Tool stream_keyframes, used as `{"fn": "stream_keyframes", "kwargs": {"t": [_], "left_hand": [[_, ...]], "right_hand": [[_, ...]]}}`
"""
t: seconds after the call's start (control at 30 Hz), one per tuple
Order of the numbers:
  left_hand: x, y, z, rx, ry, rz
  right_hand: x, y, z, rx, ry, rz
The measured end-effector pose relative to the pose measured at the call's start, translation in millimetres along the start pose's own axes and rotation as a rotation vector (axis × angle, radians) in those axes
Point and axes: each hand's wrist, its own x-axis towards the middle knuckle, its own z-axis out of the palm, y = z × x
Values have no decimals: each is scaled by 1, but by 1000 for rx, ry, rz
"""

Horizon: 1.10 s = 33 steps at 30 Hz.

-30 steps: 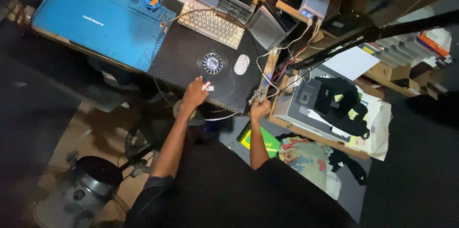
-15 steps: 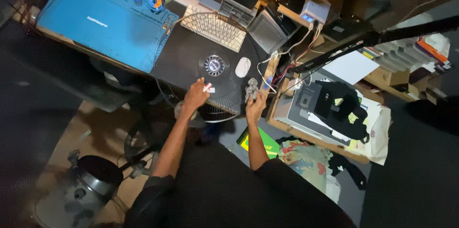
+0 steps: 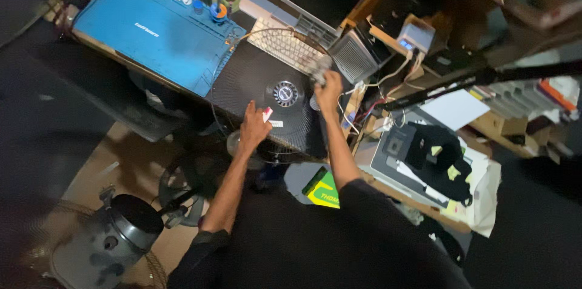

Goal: The person cleans a standing fan by spraying it with a cleaning solution and wiping the metal cage and blades with a cloth. They systematically wipe the front and back of the fan cage and the fan blades.

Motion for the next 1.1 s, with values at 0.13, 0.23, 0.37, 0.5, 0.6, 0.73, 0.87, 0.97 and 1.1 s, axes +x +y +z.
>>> {"fn": "stream_keyframes", "kwargs": {"t": [0.13, 0.23, 0.37, 0.5, 0.6, 0.73, 0.87, 0.97, 1.1], "left_hand": [[7, 14, -20, 66, -53, -69], [10, 21, -41, 19, -242, -239], [16, 18, -40, 77, -201, -219], [11, 18, -37, 39, -220, -262], [9, 17, -30, 88, -122, -223], [2, -8, -11, -73, -105, -201], [-16, -59, -1, -113, 298, -149], [-42, -89, -9, -213, 311, -248], [-45, -90, -22, -456, 285, -380]], "right_hand": [[28, -52, 69, 265, -446, 101], [25, -78, 118, 342, -657, 394], [43, -77, 184, 138, -308, -346], [75, -90, 243, 47, -595, -64], [96, -103, 263, -30, -545, -316], [90, -117, 249, 62, -577, -321], [29, -146, 185, 116, -805, -485], [0, -162, 152, 44, -1024, -281], [-10, -179, 168, 78, -977, -190]]}}
